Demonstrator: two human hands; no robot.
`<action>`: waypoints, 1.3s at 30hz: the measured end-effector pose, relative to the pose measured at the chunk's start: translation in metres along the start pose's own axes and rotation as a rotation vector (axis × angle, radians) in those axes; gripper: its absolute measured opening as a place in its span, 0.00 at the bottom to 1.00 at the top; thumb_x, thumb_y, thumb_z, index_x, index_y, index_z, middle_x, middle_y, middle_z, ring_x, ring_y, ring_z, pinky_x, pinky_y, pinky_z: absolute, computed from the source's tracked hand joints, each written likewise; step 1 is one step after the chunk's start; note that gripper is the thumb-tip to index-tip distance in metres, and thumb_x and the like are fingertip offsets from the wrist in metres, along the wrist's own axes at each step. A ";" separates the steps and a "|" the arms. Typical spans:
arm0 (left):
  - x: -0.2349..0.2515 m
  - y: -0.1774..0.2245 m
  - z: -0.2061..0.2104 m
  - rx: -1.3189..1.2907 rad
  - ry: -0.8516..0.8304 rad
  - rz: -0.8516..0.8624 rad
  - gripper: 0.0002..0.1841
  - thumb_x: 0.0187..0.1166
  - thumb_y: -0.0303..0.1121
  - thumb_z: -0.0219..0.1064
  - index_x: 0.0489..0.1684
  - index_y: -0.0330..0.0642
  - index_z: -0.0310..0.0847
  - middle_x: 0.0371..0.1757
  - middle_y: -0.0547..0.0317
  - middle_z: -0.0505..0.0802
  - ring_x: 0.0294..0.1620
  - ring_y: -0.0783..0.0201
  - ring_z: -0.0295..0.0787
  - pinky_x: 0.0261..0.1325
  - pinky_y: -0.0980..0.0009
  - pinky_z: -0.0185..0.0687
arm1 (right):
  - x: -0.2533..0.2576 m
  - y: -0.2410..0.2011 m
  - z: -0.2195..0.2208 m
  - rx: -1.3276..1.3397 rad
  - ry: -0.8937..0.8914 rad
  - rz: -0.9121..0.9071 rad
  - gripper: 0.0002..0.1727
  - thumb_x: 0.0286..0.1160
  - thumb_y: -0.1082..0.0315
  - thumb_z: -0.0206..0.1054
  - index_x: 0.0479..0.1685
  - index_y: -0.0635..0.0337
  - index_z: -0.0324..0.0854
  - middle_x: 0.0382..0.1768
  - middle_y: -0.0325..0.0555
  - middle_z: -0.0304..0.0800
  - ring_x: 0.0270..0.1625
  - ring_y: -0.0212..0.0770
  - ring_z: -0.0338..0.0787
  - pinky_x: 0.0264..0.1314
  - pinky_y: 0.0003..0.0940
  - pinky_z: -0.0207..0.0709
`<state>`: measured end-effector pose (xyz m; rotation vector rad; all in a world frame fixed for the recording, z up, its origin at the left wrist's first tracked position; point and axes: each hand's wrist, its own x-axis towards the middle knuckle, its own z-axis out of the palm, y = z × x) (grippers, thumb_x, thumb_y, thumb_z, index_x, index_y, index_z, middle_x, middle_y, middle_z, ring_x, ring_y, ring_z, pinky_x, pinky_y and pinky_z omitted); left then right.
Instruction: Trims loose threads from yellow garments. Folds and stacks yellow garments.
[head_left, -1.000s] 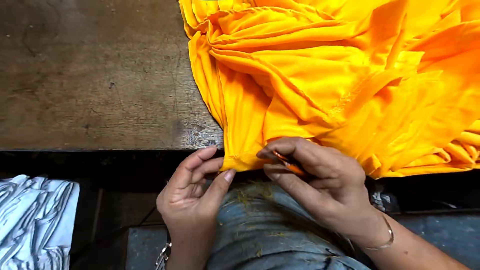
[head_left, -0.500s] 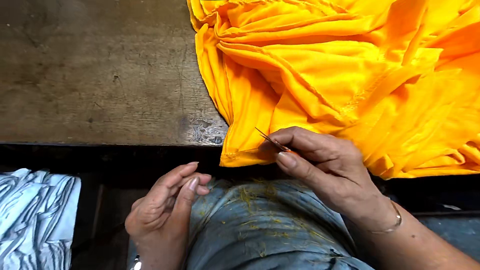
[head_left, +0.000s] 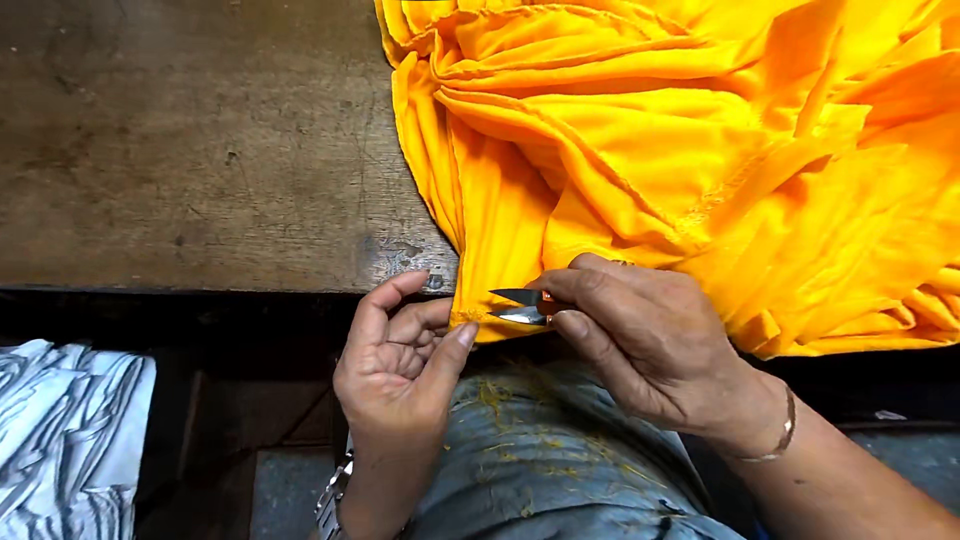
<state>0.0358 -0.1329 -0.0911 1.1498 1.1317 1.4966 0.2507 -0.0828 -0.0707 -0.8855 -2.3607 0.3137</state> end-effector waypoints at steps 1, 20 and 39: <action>0.000 0.002 -0.001 -0.019 -0.011 -0.003 0.29 0.73 0.15 0.70 0.76 0.31 0.67 0.48 0.48 0.95 0.43 0.57 0.96 0.47 0.66 0.95 | -0.002 0.002 -0.001 -0.007 -0.004 -0.009 0.21 0.89 0.61 0.49 0.50 0.65 0.87 0.32 0.41 0.82 0.32 0.35 0.80 0.28 0.29 0.70; -0.003 0.013 0.004 -0.050 0.025 -0.032 0.31 0.70 0.13 0.67 0.76 0.32 0.64 0.45 0.47 0.96 0.34 0.61 0.94 0.34 0.73 0.91 | 0.006 0.009 0.002 -0.003 0.051 -0.133 0.19 0.89 0.62 0.53 0.47 0.67 0.88 0.29 0.44 0.82 0.30 0.39 0.81 0.28 0.32 0.69; -0.006 0.016 0.006 -0.061 0.037 -0.083 0.36 0.65 0.11 0.70 0.78 0.33 0.62 0.44 0.46 0.96 0.33 0.61 0.95 0.34 0.72 0.92 | 0.003 0.010 0.002 0.149 0.145 -0.098 0.20 0.90 0.67 0.48 0.41 0.69 0.86 0.31 0.46 0.86 0.35 0.32 0.83 0.34 0.25 0.74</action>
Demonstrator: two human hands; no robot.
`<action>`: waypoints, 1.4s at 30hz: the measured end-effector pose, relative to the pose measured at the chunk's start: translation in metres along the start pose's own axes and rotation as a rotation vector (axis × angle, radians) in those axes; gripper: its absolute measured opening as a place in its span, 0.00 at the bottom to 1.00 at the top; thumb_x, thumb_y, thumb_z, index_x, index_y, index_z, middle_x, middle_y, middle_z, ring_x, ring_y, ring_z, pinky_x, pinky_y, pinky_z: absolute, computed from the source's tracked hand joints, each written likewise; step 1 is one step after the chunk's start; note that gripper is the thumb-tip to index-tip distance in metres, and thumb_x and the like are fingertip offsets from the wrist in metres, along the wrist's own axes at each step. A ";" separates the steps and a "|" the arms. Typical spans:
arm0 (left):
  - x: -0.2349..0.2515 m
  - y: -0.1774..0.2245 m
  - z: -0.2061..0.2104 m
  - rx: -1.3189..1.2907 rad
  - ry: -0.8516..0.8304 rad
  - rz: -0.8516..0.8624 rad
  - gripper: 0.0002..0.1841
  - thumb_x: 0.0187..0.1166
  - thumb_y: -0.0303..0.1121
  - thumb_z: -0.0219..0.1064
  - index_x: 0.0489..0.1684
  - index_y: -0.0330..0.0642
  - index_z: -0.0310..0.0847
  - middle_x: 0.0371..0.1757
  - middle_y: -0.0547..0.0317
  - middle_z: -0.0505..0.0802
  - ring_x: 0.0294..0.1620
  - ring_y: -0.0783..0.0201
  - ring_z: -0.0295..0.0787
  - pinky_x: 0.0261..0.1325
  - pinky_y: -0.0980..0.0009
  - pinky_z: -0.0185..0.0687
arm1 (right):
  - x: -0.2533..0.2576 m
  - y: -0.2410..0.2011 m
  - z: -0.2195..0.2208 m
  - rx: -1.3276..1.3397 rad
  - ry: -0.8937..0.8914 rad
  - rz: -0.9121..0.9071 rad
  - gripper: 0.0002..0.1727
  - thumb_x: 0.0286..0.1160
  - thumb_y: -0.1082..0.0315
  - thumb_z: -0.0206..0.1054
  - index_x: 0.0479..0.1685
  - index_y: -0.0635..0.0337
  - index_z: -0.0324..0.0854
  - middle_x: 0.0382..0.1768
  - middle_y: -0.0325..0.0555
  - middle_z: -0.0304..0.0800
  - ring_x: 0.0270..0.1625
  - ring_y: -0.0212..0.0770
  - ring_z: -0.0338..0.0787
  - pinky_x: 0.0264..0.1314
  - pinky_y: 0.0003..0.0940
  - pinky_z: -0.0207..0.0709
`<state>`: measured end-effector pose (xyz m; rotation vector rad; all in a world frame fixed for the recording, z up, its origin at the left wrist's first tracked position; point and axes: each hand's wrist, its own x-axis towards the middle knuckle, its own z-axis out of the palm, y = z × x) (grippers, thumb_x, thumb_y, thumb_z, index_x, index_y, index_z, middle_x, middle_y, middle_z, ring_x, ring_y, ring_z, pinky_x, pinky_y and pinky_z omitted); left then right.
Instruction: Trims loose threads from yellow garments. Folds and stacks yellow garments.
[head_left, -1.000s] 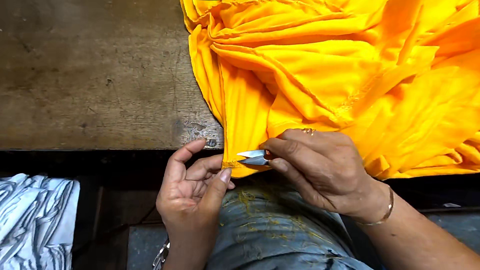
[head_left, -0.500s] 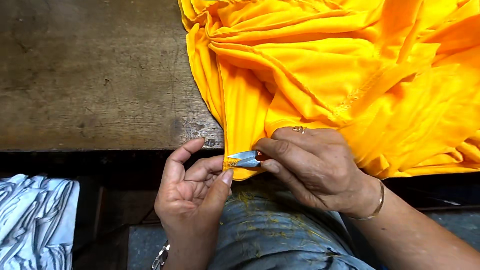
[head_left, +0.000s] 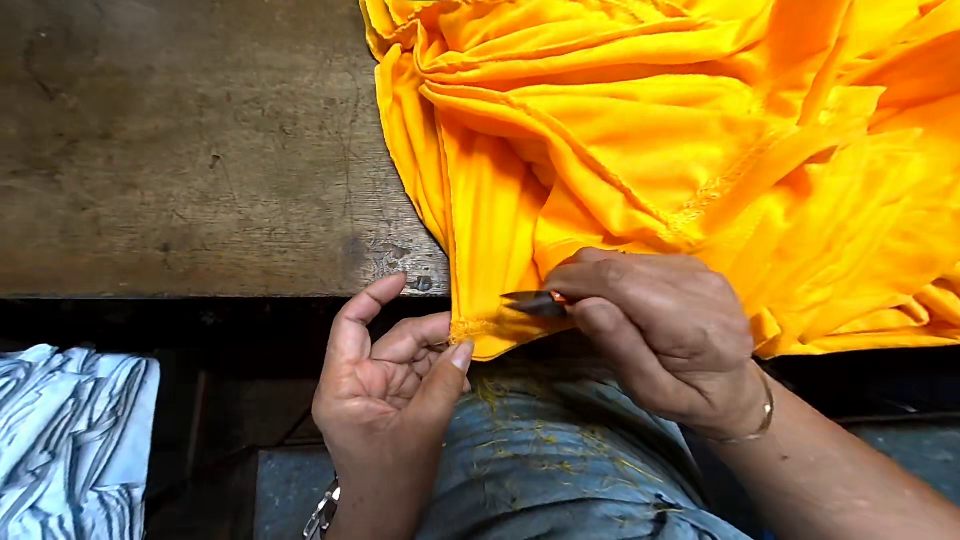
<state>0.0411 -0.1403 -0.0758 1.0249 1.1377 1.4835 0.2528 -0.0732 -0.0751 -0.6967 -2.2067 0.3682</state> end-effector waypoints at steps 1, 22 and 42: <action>-0.001 0.001 0.000 0.020 -0.013 0.014 0.39 0.63 0.10 0.71 0.79 0.34 0.60 0.45 0.48 0.97 0.34 0.61 0.96 0.37 0.72 0.93 | -0.001 0.000 -0.002 0.023 -0.012 0.005 0.22 0.91 0.65 0.47 0.44 0.70 0.86 0.34 0.46 0.86 0.37 0.32 0.84 0.37 0.24 0.75; 0.003 -0.009 -0.004 0.030 -0.113 0.135 0.32 0.63 0.11 0.74 0.71 0.38 0.76 0.48 0.48 0.96 0.36 0.62 0.95 0.34 0.74 0.92 | -0.022 -0.051 0.005 0.291 -0.391 -0.069 0.13 0.91 0.64 0.54 0.38 0.56 0.81 0.29 0.42 0.79 0.29 0.37 0.81 0.27 0.30 0.72; 0.000 -0.004 0.002 0.037 -0.087 0.068 0.39 0.59 0.10 0.73 0.78 0.32 0.66 0.49 0.49 0.96 0.43 0.60 0.97 0.40 0.71 0.94 | -0.006 -0.018 0.008 -0.197 0.003 0.045 0.19 0.88 0.60 0.57 0.50 0.67 0.89 0.30 0.45 0.82 0.31 0.38 0.80 0.28 0.29 0.69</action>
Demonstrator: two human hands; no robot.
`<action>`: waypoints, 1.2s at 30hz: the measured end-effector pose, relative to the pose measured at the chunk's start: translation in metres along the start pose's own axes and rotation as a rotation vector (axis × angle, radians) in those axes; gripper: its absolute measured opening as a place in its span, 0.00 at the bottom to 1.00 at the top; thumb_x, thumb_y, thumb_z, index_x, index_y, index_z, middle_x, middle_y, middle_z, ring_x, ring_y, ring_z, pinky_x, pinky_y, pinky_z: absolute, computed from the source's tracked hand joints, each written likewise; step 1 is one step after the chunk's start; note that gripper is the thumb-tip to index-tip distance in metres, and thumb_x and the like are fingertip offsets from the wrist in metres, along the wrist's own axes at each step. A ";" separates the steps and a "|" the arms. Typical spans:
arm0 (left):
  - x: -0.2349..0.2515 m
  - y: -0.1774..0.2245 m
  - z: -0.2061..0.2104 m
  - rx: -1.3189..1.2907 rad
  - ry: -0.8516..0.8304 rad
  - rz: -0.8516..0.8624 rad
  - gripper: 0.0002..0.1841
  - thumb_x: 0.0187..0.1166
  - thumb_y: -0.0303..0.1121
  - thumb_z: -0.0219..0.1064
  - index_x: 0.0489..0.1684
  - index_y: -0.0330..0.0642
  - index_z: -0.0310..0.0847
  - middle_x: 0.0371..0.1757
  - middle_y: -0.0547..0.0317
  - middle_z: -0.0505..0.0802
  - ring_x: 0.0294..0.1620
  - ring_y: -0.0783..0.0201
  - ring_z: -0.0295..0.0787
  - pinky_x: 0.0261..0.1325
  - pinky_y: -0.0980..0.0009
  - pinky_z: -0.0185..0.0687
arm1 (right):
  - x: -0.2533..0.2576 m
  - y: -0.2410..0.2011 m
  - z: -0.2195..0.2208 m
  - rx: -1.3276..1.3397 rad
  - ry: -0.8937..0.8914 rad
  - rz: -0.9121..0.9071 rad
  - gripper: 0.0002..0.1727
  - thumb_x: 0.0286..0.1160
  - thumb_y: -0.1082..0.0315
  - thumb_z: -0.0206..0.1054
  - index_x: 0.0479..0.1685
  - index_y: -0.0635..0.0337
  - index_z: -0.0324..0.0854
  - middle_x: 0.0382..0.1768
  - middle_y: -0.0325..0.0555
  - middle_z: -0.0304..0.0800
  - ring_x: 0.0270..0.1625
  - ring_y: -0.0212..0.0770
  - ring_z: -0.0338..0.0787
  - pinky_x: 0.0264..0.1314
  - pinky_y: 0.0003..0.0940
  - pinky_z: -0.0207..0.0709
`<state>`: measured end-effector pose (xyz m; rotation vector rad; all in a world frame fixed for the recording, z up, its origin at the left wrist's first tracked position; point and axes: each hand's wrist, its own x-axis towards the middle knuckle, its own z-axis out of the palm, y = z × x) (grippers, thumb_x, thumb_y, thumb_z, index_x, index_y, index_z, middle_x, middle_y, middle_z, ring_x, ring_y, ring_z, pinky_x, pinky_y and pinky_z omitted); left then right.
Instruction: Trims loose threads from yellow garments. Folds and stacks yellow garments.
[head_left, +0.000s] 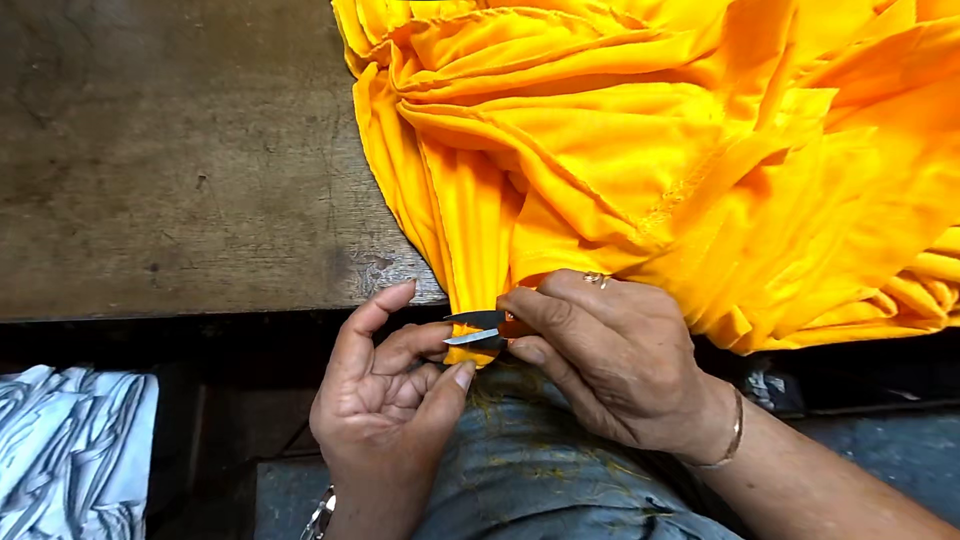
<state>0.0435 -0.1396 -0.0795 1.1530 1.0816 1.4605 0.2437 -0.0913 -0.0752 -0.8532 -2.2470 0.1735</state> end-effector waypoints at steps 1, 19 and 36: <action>0.000 0.000 0.000 0.003 -0.001 0.004 0.39 0.59 0.10 0.73 0.79 0.32 0.65 0.49 0.49 0.96 0.45 0.59 0.97 0.43 0.70 0.95 | 0.001 0.000 0.000 0.001 -0.003 -0.004 0.19 0.88 0.61 0.57 0.49 0.67 0.89 0.30 0.44 0.81 0.30 0.37 0.80 0.28 0.29 0.68; -0.002 0.003 0.002 -0.053 -0.032 0.021 0.43 0.60 0.13 0.79 0.81 0.35 0.64 0.42 0.48 0.96 0.31 0.58 0.96 0.29 0.68 0.95 | -0.012 0.001 0.001 0.319 0.004 0.162 0.18 0.68 0.64 0.74 0.52 0.67 0.86 0.41 0.42 0.89 0.41 0.28 0.86 0.42 0.22 0.82; 0.008 -0.054 -0.002 -0.429 -0.219 -0.626 0.17 0.80 0.42 0.71 0.56 0.38 0.87 0.61 0.44 0.91 0.63 0.51 0.89 0.67 0.50 0.86 | -0.003 0.106 -0.080 -0.295 0.109 0.579 0.12 0.79 0.63 0.62 0.41 0.63 0.85 0.30 0.49 0.85 0.32 0.38 0.79 0.35 0.41 0.69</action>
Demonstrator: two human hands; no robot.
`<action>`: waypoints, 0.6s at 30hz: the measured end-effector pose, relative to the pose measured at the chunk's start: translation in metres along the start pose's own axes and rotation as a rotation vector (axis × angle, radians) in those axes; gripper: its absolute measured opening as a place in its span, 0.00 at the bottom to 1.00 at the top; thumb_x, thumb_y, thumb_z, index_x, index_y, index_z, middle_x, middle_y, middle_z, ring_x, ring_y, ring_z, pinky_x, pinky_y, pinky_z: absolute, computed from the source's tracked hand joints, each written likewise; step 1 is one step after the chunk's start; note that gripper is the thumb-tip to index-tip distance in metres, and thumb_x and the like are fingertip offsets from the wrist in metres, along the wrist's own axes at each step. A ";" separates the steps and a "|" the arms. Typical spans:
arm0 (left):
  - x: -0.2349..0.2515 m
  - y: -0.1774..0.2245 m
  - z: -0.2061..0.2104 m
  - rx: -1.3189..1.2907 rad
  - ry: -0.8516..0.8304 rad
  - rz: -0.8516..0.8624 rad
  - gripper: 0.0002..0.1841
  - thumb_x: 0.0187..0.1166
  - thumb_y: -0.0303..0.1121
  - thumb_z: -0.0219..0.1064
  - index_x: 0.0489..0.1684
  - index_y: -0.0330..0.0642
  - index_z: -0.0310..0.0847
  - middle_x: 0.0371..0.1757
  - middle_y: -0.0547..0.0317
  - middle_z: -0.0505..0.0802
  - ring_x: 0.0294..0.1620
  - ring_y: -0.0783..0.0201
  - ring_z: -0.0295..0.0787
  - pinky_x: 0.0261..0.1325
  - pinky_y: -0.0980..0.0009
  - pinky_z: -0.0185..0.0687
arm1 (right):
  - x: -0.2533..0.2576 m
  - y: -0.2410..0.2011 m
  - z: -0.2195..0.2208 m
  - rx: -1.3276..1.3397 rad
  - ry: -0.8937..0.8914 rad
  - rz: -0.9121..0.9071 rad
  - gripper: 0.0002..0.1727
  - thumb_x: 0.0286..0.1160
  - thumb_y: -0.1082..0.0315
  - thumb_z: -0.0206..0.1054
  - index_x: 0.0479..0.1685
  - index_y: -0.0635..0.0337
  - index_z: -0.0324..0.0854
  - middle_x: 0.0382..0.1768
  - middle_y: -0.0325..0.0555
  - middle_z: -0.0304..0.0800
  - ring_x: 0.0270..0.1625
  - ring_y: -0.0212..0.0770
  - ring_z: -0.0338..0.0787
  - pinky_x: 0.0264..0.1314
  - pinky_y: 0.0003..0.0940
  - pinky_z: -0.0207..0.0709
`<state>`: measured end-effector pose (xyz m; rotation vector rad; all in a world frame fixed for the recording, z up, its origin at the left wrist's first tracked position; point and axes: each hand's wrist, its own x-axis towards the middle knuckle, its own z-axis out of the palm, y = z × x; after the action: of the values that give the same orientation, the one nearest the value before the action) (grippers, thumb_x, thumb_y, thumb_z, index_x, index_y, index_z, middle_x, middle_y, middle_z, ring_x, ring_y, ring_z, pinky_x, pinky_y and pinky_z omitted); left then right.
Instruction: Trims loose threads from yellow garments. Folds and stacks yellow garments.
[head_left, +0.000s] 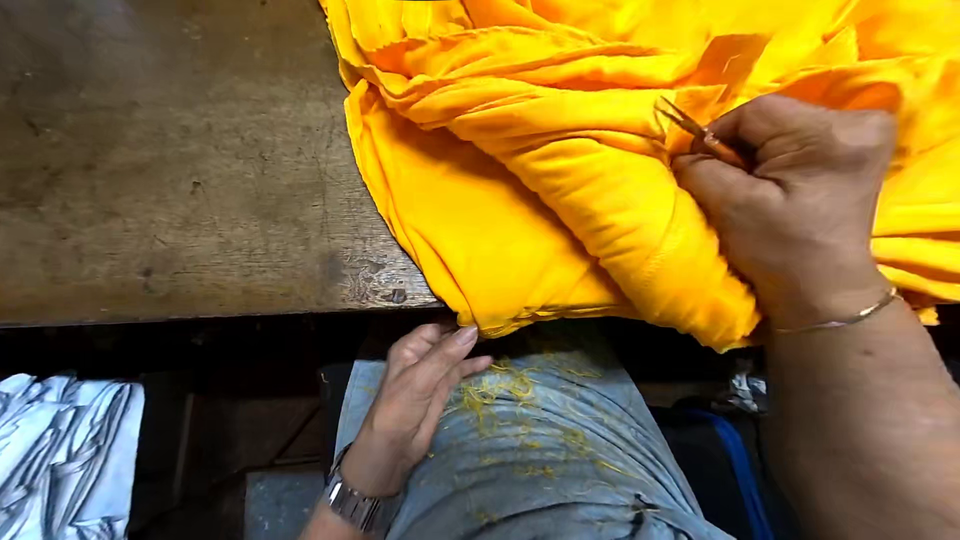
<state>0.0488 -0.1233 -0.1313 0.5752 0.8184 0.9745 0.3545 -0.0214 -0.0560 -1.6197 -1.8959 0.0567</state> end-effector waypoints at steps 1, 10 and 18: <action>0.004 -0.002 0.005 -0.100 -0.044 -0.039 0.17 0.81 0.40 0.71 0.56 0.37 0.87 0.63 0.41 0.90 0.65 0.48 0.89 0.67 0.49 0.86 | -0.001 -0.003 0.003 -0.085 -0.014 -0.048 0.15 0.80 0.62 0.59 0.43 0.65 0.84 0.29 0.56 0.85 0.31 0.46 0.81 0.33 0.48 0.68; -0.021 0.007 0.017 -0.050 0.063 0.241 0.04 0.73 0.23 0.73 0.32 0.39 0.83 0.39 0.46 0.92 0.39 0.58 0.94 0.46 0.61 0.93 | -0.013 -0.010 -0.002 -0.070 0.100 -0.101 0.13 0.81 0.63 0.63 0.47 0.66 0.83 0.32 0.55 0.86 0.32 0.40 0.80 0.34 0.37 0.71; -0.018 0.011 0.005 -0.354 -0.049 0.004 0.13 0.86 0.31 0.61 0.61 0.37 0.84 0.48 0.45 0.92 0.41 0.63 0.92 0.44 0.71 0.90 | -0.062 -0.076 0.012 0.341 -0.175 -0.507 0.10 0.68 0.64 0.67 0.38 0.61 0.86 0.30 0.39 0.82 0.31 0.31 0.80 0.28 0.27 0.73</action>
<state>0.0419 -0.1344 -0.1144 0.2942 0.5830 1.0753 0.2848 -0.0913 -0.0606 -0.9070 -2.2339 0.2978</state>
